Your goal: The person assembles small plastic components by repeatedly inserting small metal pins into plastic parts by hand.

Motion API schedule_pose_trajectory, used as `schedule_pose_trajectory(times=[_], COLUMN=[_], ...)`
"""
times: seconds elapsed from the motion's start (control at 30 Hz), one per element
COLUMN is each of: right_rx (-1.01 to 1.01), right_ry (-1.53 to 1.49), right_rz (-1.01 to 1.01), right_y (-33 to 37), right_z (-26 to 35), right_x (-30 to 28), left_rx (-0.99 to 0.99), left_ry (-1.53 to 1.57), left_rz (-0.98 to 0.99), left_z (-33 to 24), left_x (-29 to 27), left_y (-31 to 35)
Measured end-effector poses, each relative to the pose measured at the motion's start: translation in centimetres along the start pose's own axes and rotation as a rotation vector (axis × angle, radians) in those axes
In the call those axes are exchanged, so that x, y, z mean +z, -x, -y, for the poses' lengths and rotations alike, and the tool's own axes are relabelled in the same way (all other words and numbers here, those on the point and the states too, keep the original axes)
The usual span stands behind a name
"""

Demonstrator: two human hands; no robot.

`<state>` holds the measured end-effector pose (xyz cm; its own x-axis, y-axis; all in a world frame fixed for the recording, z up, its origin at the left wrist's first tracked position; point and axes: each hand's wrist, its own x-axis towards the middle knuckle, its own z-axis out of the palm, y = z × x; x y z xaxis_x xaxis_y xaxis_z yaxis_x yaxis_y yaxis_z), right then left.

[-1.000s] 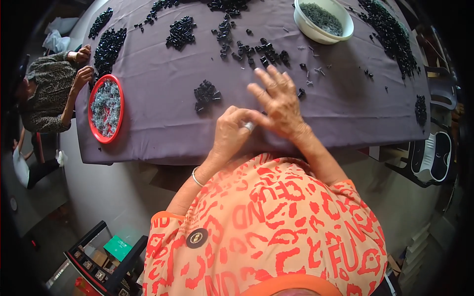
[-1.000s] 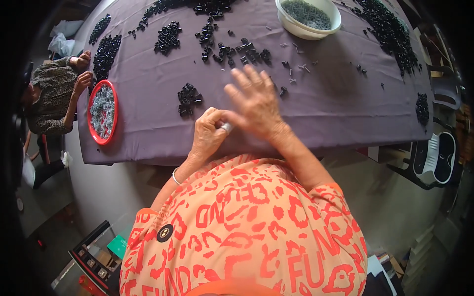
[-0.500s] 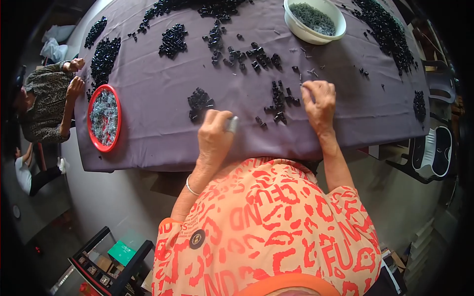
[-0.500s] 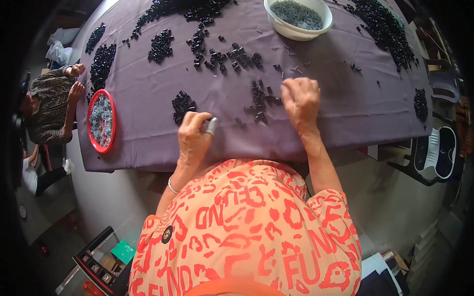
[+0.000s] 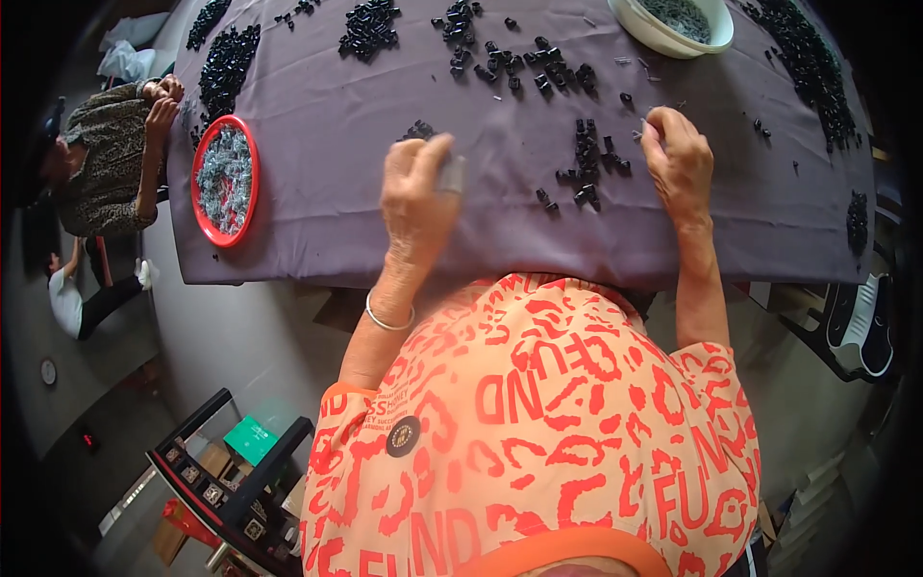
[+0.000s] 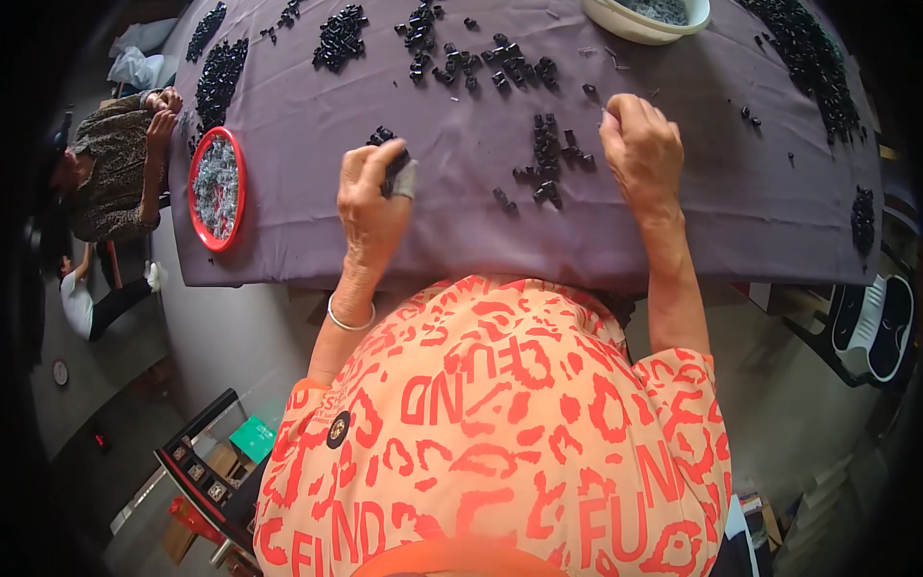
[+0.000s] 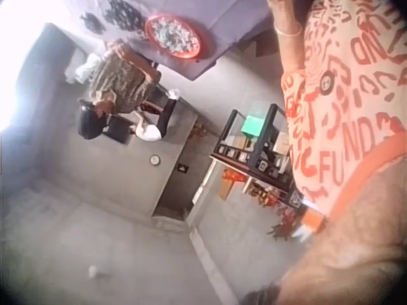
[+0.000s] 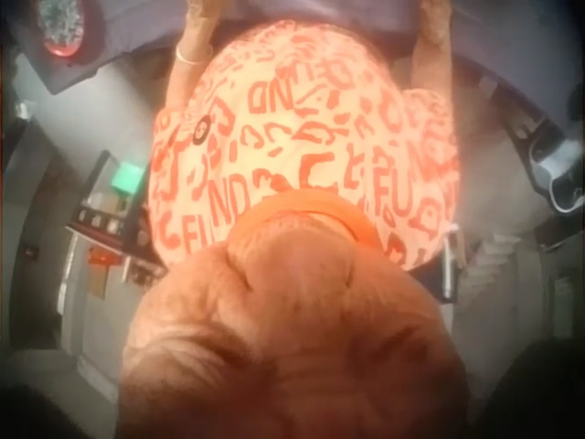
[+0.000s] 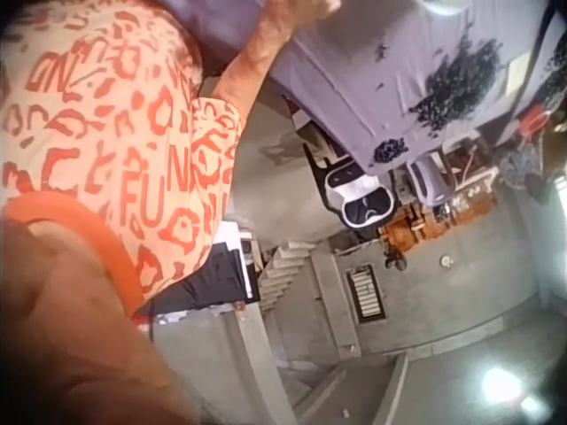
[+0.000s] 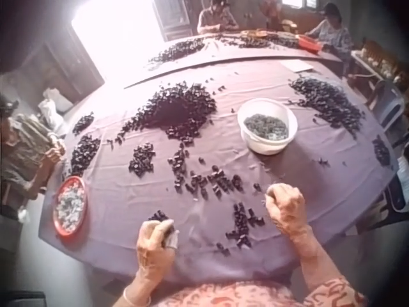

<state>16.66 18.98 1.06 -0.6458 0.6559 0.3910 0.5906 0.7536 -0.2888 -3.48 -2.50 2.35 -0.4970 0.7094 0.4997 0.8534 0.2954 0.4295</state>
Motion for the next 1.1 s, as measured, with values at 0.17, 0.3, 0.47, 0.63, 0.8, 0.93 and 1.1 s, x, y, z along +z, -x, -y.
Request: schedule_pose_trajectory(times=[0.17, 0.3, 0.47, 0.63, 0.8, 0.93, 1.1], right_rx=[0.171, 0.190, 0.188, 0.107, 0.121, 0.147, 0.222], right_ry=[-0.649, -0.782, -0.836, -0.770, -0.779, -0.815, -0.863], right_rz=[0.058, 0.093, 0.107, 0.110, 0.149, 0.158, 0.150], right_y=[2.5, 3.7, 4.1, 4.4, 4.6, 4.8, 4.9], right_z=[2.6, 3.2, 3.9, 4.5, 4.8, 4.4, 4.6], right_x=[-2.0, -1.9, -1.8, -1.6, -2.2, -2.0, -1.6], left_rx=[0.009, 0.027, 0.013, 0.061, 0.050, 0.073, 0.061], left_ry=[0.317, 0.333, 0.301, 0.232, 0.247, 0.243, 0.233], left_rz=[0.258, 0.406, 0.447, 0.458, 0.545, 0.539, 0.583], left_z=[-3.4, -3.5, -3.6, -4.6, -4.2, -4.5, -5.1], left_x=[2.3, 3.4, 3.1, 3.1, 3.8, 4.3, 4.1], left_y=[1.9, 2.1, 1.8, 0.9, 1.0, 0.7, -0.4])
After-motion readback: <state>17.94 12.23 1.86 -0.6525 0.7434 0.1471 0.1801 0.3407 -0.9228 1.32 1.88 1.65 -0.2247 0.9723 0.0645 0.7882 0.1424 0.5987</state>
